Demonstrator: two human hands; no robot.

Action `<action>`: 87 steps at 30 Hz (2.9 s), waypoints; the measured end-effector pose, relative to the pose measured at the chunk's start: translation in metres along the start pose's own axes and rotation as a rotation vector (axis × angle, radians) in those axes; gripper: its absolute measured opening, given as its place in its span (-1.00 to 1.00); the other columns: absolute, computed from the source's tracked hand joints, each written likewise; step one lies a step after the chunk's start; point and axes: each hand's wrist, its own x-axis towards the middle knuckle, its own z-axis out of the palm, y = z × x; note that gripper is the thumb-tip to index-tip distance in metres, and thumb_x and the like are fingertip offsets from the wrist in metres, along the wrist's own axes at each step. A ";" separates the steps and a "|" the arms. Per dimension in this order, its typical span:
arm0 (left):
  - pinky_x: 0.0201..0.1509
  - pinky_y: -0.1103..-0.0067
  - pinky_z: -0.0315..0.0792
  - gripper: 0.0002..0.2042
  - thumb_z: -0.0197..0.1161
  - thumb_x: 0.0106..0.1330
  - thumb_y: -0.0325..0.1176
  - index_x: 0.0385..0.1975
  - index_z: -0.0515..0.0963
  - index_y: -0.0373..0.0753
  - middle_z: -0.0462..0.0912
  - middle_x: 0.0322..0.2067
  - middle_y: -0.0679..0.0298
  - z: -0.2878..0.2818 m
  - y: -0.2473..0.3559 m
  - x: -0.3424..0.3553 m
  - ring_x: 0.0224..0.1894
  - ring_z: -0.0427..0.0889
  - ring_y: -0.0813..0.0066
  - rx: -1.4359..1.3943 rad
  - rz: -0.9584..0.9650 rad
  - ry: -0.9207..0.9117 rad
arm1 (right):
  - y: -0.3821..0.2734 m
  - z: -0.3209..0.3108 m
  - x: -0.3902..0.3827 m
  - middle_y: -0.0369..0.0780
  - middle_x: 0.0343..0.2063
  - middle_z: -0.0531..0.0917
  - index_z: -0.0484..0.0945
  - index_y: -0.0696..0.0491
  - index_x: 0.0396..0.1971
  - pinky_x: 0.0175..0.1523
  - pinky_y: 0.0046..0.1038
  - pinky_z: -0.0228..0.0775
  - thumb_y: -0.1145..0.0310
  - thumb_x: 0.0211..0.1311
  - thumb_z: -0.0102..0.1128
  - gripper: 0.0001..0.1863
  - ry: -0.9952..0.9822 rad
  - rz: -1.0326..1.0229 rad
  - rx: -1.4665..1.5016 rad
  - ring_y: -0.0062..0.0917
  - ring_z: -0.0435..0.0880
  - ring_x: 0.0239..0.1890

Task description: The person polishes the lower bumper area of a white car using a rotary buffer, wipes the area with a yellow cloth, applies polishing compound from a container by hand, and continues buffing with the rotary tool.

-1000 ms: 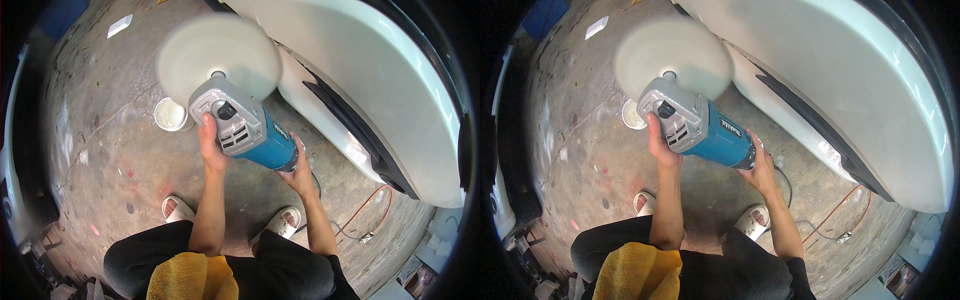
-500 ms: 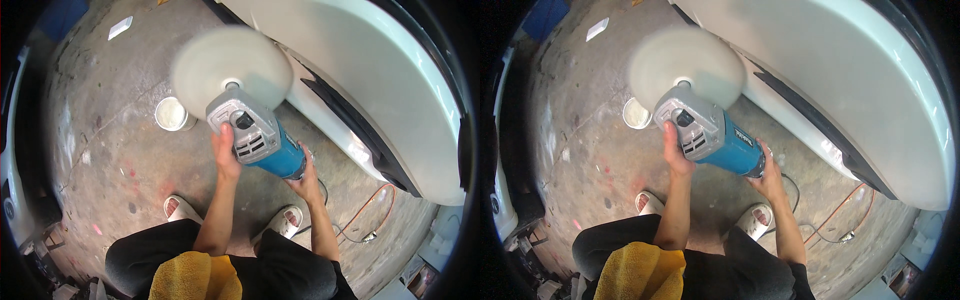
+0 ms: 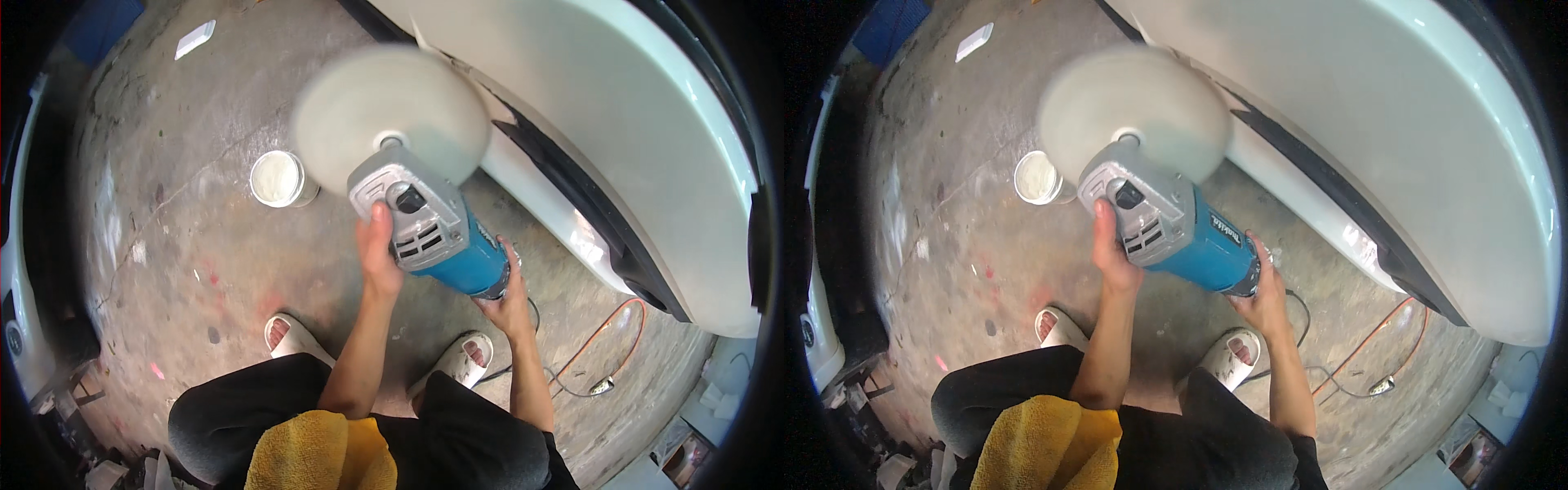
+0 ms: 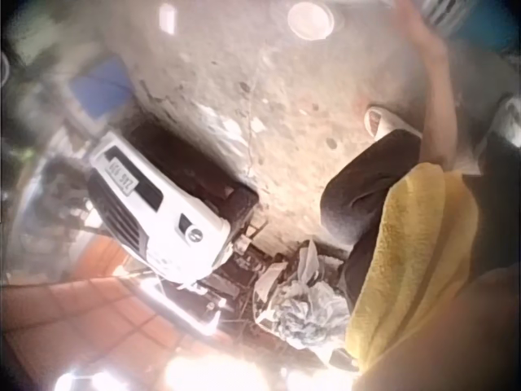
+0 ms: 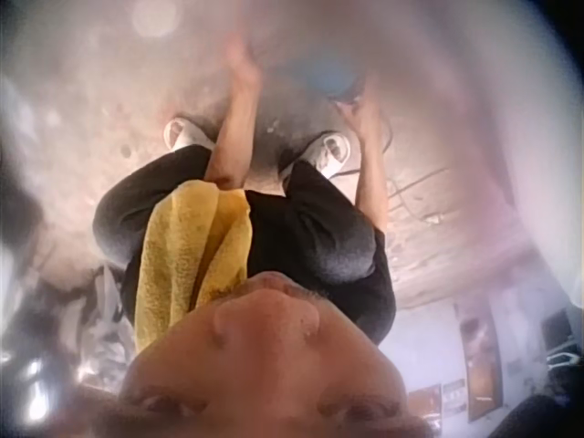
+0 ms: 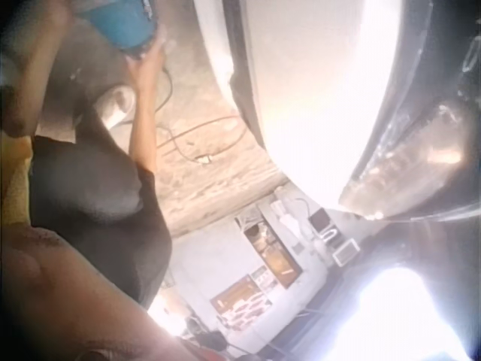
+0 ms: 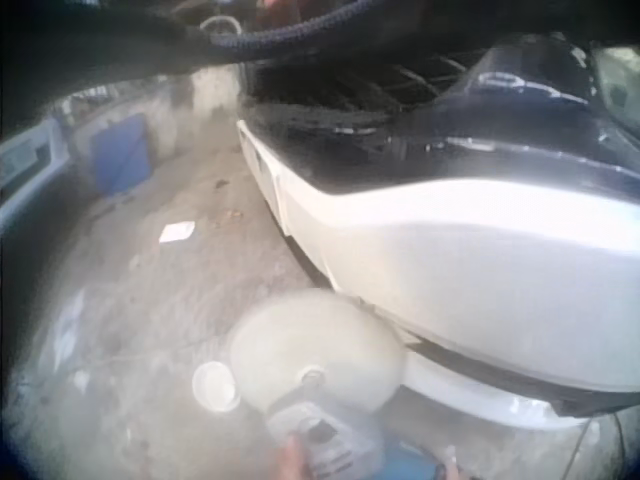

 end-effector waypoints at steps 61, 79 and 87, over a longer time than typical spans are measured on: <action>0.07 0.44 0.40 -0.48 -0.11 0.41 0.04 0.08 0.37 -0.33 0.55 -0.04 0.19 -0.037 0.038 0.078 -0.03 0.55 0.37 -0.200 0.094 0.011 | -0.044 0.041 0.058 0.05 -0.04 0.55 -0.03 0.04 0.31 0.00 -0.22 0.48 0.32 -0.19 0.52 0.07 0.103 -0.089 -0.241 -0.03 0.59 -0.07; 0.04 0.41 0.41 -0.43 -0.16 0.41 0.08 0.07 0.36 -0.38 0.56 -0.07 0.10 -0.040 0.035 0.083 -0.06 0.56 0.32 -0.097 0.126 -0.009 | -0.029 0.060 0.065 0.06 -0.07 0.56 -0.06 0.11 0.31 0.03 -0.26 0.45 0.42 -0.18 0.49 0.07 0.192 -0.154 -0.185 -0.10 0.61 -0.06; 0.14 0.48 0.34 -0.48 -0.14 0.43 0.02 0.11 0.35 -0.35 0.52 -0.03 0.19 -0.036 0.030 0.075 -0.01 0.51 0.40 -0.236 0.099 -0.227 | -0.019 0.063 0.053 0.03 -0.08 0.57 -0.04 0.13 0.30 0.05 -0.31 0.44 0.44 -0.19 0.49 0.05 0.261 -0.111 -0.200 -0.13 0.61 -0.06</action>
